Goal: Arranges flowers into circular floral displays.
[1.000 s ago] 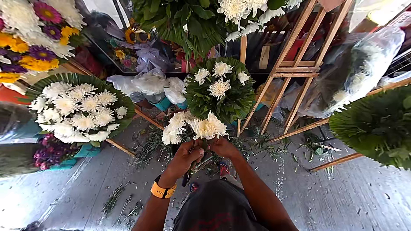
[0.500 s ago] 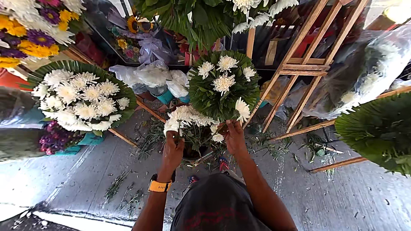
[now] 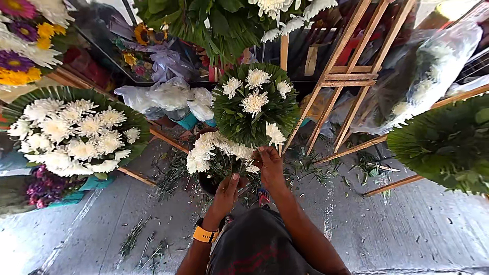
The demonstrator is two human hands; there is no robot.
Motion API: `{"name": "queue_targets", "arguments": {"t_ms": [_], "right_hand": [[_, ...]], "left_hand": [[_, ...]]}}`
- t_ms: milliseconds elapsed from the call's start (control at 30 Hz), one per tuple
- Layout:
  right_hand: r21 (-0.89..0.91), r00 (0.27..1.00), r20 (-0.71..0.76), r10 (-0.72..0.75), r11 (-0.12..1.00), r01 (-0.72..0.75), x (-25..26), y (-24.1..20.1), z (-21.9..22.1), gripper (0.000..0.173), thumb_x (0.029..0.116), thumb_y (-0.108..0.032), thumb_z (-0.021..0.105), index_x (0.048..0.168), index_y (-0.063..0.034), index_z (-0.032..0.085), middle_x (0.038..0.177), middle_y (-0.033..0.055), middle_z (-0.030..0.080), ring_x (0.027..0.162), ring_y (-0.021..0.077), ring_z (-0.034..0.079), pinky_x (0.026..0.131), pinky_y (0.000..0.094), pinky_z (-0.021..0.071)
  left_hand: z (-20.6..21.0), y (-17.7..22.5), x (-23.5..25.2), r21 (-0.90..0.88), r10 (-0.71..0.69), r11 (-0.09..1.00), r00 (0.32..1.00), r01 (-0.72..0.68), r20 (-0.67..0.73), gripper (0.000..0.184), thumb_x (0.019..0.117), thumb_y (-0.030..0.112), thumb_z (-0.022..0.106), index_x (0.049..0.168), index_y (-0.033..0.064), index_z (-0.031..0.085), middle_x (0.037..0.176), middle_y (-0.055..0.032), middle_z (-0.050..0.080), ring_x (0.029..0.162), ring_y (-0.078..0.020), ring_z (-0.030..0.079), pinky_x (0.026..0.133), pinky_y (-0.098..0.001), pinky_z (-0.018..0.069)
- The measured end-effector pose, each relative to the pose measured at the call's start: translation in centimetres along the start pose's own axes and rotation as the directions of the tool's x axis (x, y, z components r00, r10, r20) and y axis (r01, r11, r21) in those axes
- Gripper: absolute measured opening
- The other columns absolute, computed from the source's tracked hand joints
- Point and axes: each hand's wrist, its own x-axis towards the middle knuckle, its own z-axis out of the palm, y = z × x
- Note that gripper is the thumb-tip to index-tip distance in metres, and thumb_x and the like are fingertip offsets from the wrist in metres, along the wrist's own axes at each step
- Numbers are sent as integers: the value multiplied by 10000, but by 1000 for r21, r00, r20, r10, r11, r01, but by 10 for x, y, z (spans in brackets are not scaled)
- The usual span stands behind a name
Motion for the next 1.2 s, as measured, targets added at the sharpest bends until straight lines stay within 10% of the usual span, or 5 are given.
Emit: {"name": "queue_targets", "arguments": {"t_ms": [233, 400, 767, 1033, 1200], "right_hand": [[44, 876, -368, -312, 935, 351, 144, -52, -102, 490, 1046, -144, 589, 1454, -124, 317, 1161, 111, 590, 912, 214, 685, 813, 408, 608], [23, 843, -460, -280, 945, 327, 215, -36, -91, 466, 1024, -105, 617, 1407, 17, 380, 1150, 196, 619, 934, 248, 702, 827, 393, 615], [-582, 940, -185, -286, 803, 130, 261, -5, -47, 296, 956, -128, 676, 1217, 10, 643, 1164, 219, 680, 1106, 342, 655, 967, 555, 528], [-671, 951, -148, -270, 734, 104, 269, 11, -31, 381, 940, -163, 695, 1271, 12, 627, 1230, 240, 669, 1194, 383, 626, 1023, 600, 488], [-488, 980, -35, -193, 860, 152, 257, 2, -44, 449, 940, -119, 712, 1351, -7, 570, 1303, 181, 636, 1206, 265, 616, 1035, 480, 513]], "left_hand": [[-40, -36, -30, -42, -88, 996, 969, 81, -232, 529, 1089, 453, 306, 1124, 63, 663, 632, 21, 539, 415, -73, 441, 379, -210, 418], [-38, -32, -38, -56, -95, 995, 940, 81, -327, 509, 1091, 414, 291, 1120, 70, 665, 645, 21, 556, 425, -74, 463, 391, -219, 444], [-40, -37, -64, -110, -186, 982, 888, 153, -421, 442, 1103, 310, 277, 1119, 63, 643, 669, 15, 574, 433, -68, 469, 396, -217, 444], [-39, -49, -67, -164, -210, 975, 851, 148, -482, 237, 1064, 215, 481, 1225, 64, 568, 685, -18, 548, 435, -89, 464, 376, -227, 431], [-44, -49, -57, -97, -189, 982, 805, 163, -563, 453, 946, 63, 551, 1376, 85, 412, 693, -19, 561, 451, -99, 519, 375, -238, 448]]}}
